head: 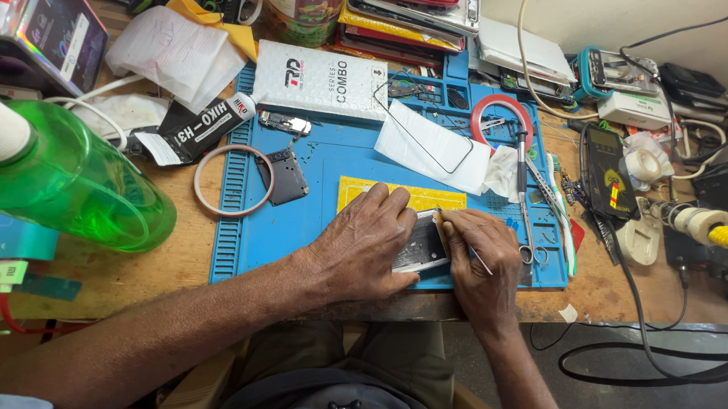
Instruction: The person cleans the interior of a disassembled smartphone using a spray bottle, a white cloth, and a metal tool. They repeatedly wipe the phone's frame and use the tool to scrape residue from the edges.
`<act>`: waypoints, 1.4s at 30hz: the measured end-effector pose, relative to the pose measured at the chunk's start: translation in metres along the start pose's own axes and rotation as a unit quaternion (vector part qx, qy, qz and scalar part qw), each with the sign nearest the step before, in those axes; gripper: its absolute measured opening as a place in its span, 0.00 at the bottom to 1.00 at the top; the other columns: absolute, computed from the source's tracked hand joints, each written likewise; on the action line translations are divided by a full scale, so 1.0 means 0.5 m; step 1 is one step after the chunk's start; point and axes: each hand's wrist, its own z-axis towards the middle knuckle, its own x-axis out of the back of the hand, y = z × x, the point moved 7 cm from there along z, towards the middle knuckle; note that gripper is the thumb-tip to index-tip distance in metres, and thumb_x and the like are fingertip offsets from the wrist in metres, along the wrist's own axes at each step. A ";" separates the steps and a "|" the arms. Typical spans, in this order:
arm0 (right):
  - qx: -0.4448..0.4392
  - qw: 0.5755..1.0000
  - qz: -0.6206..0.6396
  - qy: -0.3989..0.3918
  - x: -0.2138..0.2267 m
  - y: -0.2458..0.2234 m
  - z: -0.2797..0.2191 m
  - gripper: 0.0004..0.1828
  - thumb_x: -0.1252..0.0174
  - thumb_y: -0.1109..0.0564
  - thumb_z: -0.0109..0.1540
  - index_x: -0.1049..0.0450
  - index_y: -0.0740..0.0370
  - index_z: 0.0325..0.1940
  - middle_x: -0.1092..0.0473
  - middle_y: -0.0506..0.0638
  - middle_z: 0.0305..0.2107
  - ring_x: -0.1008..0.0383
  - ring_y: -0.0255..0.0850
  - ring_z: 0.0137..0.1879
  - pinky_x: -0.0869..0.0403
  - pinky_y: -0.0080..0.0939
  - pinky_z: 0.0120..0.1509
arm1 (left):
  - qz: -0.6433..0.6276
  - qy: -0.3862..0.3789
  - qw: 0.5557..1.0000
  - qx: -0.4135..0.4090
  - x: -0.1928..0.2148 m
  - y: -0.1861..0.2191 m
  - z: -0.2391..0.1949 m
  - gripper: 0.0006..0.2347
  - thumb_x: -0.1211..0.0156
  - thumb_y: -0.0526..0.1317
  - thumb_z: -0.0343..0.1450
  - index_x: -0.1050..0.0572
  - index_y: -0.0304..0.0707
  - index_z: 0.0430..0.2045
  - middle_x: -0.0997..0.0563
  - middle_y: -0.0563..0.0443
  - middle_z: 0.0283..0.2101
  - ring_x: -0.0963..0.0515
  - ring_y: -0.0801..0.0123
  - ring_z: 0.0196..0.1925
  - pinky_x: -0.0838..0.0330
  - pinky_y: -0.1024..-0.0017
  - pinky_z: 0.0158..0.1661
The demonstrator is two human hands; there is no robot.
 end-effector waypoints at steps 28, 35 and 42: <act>-0.042 0.997 0.064 -0.002 0.003 0.011 -0.012 0.10 0.39 0.64 0.66 0.20 0.64 0.52 0.21 0.58 0.45 0.18 0.47 0.52 0.21 0.43 0.56 | 0.002 0.004 1.000 0.007 -0.003 0.001 0.001 0.27 0.27 0.53 0.57 0.27 0.20 0.30 0.30 0.35 0.37 0.30 0.51 0.41 0.30 0.54 0.45; -0.004 0.999 0.036 -0.007 0.002 -0.003 -0.014 0.12 0.39 0.66 0.65 0.20 0.65 0.53 0.22 0.58 0.47 0.19 0.49 0.54 0.22 0.45 0.59 | -0.001 0.012 1.000 0.003 -0.002 0.002 0.001 0.28 0.27 0.53 0.57 0.27 0.19 0.29 0.30 0.36 0.36 0.30 0.52 0.40 0.30 0.54 0.44; 0.008 1.000 0.022 -0.010 0.003 -0.007 -0.013 0.12 0.39 0.67 0.64 0.21 0.67 0.52 0.22 0.58 0.47 0.19 0.50 0.54 0.22 0.46 0.59 | -0.008 0.011 1.000 0.008 -0.002 0.000 0.001 0.25 0.28 0.51 0.57 0.27 0.21 0.28 0.30 0.37 0.36 0.30 0.53 0.40 0.29 0.55 0.44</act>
